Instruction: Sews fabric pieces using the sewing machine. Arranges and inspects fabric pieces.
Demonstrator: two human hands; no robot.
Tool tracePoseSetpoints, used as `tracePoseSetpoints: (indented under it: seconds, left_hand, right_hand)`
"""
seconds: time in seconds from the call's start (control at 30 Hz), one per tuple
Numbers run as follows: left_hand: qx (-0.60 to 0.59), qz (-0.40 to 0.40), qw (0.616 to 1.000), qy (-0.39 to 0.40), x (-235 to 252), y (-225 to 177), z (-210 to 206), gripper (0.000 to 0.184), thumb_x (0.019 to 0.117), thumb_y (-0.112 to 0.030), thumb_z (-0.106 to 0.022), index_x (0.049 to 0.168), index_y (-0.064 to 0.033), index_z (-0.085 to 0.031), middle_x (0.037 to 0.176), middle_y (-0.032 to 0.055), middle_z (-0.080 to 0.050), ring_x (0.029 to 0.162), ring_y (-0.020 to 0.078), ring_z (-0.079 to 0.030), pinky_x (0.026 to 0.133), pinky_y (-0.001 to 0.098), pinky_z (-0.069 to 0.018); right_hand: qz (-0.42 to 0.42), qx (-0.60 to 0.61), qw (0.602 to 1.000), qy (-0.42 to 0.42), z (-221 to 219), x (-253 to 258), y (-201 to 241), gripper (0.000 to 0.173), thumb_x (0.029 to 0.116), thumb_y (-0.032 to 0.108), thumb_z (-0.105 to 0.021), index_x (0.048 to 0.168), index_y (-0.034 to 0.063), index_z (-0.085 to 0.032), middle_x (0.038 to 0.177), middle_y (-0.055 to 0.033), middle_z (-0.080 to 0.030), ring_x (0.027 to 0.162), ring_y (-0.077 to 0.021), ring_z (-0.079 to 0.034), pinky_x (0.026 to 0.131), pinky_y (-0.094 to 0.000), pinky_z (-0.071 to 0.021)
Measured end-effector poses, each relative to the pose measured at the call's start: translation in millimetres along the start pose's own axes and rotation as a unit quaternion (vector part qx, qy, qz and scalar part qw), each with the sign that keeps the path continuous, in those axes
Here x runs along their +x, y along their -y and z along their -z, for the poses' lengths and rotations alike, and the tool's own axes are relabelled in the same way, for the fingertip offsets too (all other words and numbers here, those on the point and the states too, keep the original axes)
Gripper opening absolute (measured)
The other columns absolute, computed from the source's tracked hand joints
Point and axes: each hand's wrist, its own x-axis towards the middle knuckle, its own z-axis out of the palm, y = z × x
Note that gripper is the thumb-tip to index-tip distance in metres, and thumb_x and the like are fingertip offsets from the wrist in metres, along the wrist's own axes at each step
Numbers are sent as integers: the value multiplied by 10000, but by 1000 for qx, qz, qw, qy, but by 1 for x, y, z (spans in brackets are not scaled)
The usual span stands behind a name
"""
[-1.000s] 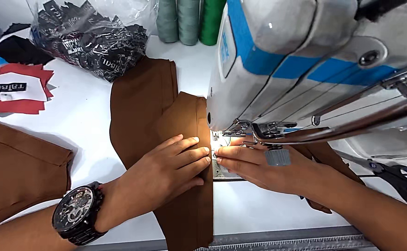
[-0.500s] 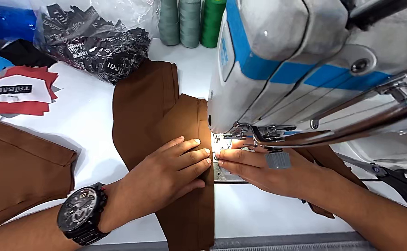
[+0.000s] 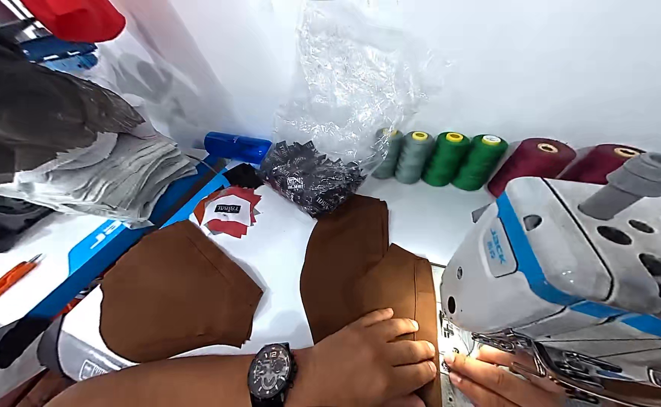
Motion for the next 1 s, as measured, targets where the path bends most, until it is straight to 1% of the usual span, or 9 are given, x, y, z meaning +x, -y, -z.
tracePoseSetpoints:
  seconds: [0.27,0.37,0.4,0.47,0.53,0.6,0.67,0.83,1.0]
  left_hand:
    - [0,1,1000,9,0,-1,0,345,1066,-340,-534,1289,-121,-682,1357,59,-667,1368,296,-544,1153,477,-420]
    - [6,7,1000,2,0,-1,2,346,1064,-345,-535,1278,-119,-687,1354,58,-669,1361,295,-551,1147,480,-428]
    - [10,13,1000,0,0,-2,4,349,1065,-351,-530,1276,-121,-686,1357,53,-668,1360,283,-553,1144,473,-433]
    - [14,14,1000,-2,1,-2,5,357,1073,-360,-508,1267,-117,-683,1357,48,-667,1352,256,-563,1135,451,-447]
    - [13,12,1000,-6,0,-3,1,371,1077,-362,-493,1270,-117,-694,1350,32,-676,1355,219,-566,1142,432,-450]
    - [19,6,1000,-13,2,-2,0,370,1066,-364,-500,1240,-123,-720,1321,19,-692,1347,207,-572,1146,432,-449]
    - [17,6,1000,-13,2,-3,0,363,1054,-369,-518,1204,-123,-738,1317,21,-692,1338,217,-575,1139,435,-453]
    - [21,11,1000,-8,3,-4,1,358,1043,-381,-538,1178,-120,-741,1330,31,-684,1330,228,-580,1121,432,-473]
    - [28,8,1000,-7,3,-4,2,376,1047,-393,-531,1214,-121,-731,1353,41,-671,1334,222,-577,1120,421,-469]
  right_hand:
    - [-9,10,1000,7,-3,-3,-1,317,1064,158,-549,1364,153,-652,1375,-52,-661,1160,-265,-662,921,-427,-539]
    - [-10,5,1000,-2,-4,-2,-2,315,1066,163,-545,1362,168,-652,1382,-40,-658,1187,-255,-652,950,-426,-530]
    - [-7,-10,1000,-20,-5,-2,-2,311,1070,177,-539,1362,185,-649,1381,-23,-661,1213,-235,-646,974,-415,-523]
    - [8,-59,996,-65,-11,-4,-2,301,1080,210,-501,1353,229,-627,1374,34,-661,1262,-175,-611,1025,-351,-498]
    - [12,-84,992,-91,-14,-5,-1,301,1076,222,-484,1328,234,-647,1338,56,-677,1233,-148,-624,1015,-314,-509]
    - [10,-79,993,-82,-12,-4,2,282,1076,216,-491,1291,209,-673,1310,49,-687,1189,-139,-641,978,-313,-524]
    - [12,-69,995,-71,-9,-4,4,273,1065,202,-509,1266,185,-693,1295,30,-691,1148,-162,-649,925,-341,-539]
    - [17,-69,996,-54,-6,-4,5,280,1057,180,-509,1272,171,-687,1322,14,-684,1168,-196,-646,930,-374,-538]
    - [19,-80,995,-49,-5,-4,6,290,1049,179,-509,1278,176,-686,1323,6,-686,1194,-212,-641,956,-387,-534]
